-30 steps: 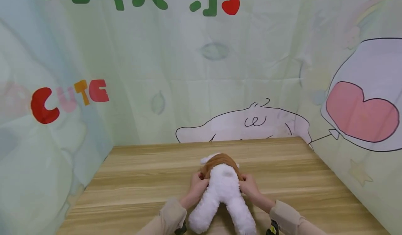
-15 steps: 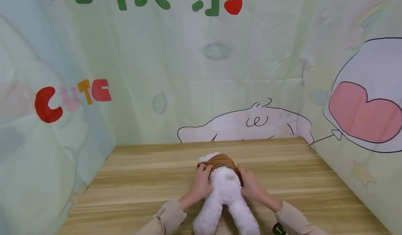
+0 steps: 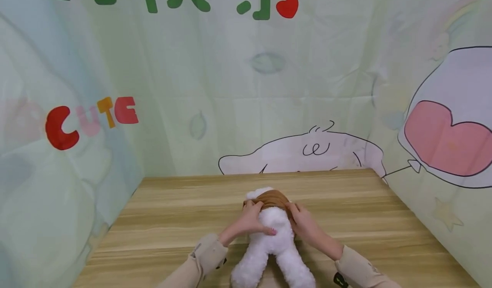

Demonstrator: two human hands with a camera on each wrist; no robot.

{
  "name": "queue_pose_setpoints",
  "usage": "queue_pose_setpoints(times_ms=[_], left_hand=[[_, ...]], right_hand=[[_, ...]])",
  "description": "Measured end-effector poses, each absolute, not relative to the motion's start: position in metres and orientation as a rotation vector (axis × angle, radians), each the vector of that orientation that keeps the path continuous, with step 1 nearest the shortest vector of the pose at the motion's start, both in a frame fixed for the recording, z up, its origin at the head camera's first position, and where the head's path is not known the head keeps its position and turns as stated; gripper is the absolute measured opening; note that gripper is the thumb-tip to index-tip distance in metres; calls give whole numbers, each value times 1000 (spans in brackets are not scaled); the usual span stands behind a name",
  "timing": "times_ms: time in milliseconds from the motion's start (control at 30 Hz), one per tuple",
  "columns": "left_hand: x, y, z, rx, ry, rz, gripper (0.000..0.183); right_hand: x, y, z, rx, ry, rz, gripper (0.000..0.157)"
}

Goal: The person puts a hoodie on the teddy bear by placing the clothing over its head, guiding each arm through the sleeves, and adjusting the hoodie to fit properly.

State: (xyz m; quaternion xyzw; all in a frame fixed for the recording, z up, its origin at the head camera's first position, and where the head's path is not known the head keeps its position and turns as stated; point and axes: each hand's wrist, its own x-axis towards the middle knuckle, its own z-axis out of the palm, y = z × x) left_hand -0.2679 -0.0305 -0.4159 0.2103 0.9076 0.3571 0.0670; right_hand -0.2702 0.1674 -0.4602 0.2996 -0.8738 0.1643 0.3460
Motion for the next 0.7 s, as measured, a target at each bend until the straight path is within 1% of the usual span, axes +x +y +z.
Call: queue_pose_setpoints(times_ms=[100,233,367,500,533,600,667,700], left_hand=[[-270,-29,-420,715,2793,1029,87],[-272,-27,-426,849,2873,1024,70],[-272,-22,-431,937,2967,977,53],[-269,-20,-437,939,3052,882,48],[-268,-20,-439,927,3071,875,47],[-266,-20,-443,919,3099,895,46],[-265,-19,-446,927,3134,914,44],[-265,-19,-447,928,3151,921,41]], right_hand=[[-269,164,-460,783,-2268,418,30],[-269,164,-461,827,-2223,488,17],[-267,167,-460,847,-2334,828,10],[-265,174,-456,914,-2493,1195,7],[-264,176,-455,943,-2528,1244,9],[-263,178,-452,1012,-2592,1226,24],[-260,179,-450,1052,-2622,1104,38],[-259,178,-451,1050,-2618,1034,42]])
